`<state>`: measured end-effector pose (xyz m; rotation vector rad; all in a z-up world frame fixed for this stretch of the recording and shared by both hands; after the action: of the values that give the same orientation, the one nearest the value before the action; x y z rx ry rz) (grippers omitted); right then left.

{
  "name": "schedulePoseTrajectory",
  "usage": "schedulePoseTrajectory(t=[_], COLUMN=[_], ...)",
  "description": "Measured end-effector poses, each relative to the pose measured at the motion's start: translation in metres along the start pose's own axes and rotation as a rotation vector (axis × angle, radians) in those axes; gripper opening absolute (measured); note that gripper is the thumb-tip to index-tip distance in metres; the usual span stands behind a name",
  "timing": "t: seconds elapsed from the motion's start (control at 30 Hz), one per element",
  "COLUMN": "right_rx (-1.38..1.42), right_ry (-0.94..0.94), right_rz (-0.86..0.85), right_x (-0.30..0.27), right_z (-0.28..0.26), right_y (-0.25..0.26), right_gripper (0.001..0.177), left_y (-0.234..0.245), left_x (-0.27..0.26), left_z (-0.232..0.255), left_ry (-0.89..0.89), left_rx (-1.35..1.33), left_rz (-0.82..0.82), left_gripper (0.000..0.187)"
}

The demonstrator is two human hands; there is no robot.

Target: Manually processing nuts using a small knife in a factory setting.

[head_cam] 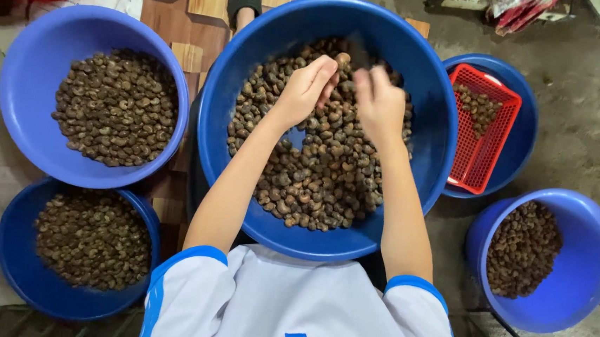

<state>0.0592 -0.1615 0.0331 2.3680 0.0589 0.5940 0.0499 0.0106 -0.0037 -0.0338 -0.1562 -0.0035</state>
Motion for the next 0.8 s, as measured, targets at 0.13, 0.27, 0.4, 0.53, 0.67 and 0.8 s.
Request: schedulePoseTrajectory(t=[0.13,0.27,0.4,0.53,0.67,0.8], right_rx=[-0.322,-0.300,-0.359,-0.298,-0.281,-0.261], right_ry=[0.120,0.147,0.131,0.145,0.142,0.176], right_rz=[-0.132,-0.059,-0.077,-0.013,-0.029,-0.037], right_x=[-0.005,0.000,-0.003,-0.009,-0.006,-0.006], right_z=[0.021,0.003,0.019,0.012,0.015,0.001], right_y=[-0.007,-0.004,-0.010,-0.013,-0.014,-0.005], right_gripper=[0.041,0.039,0.041,0.028,0.035,0.035], left_y=[0.012,0.010,0.013,0.012,0.012,0.009], left_x=[-0.001,0.004,0.001,0.000,0.001,-0.001], left_z=[0.020,0.028,0.034,0.022,0.027,0.026], left_ry=[-0.057,-0.102,-0.058,-0.052,-0.054,-0.060], left_rx=[0.039,-0.015,-0.050,-0.052,-0.025,0.006], left_rz=[0.052,0.083,0.083,0.117,0.108,0.083], left_gripper=[0.037,0.037,0.036,0.036,0.036,0.035])
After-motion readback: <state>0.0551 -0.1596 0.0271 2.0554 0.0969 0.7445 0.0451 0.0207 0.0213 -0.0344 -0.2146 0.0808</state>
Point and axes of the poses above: each hand's wrist, its own x-axis towards the middle knuckle, its own y-axis out of the back of the hand, z = x × y, the point moved 4 cm from there along x, towards the middle knuckle, and after that the axes turned 8 degrees about z, right-handed, at the moved point
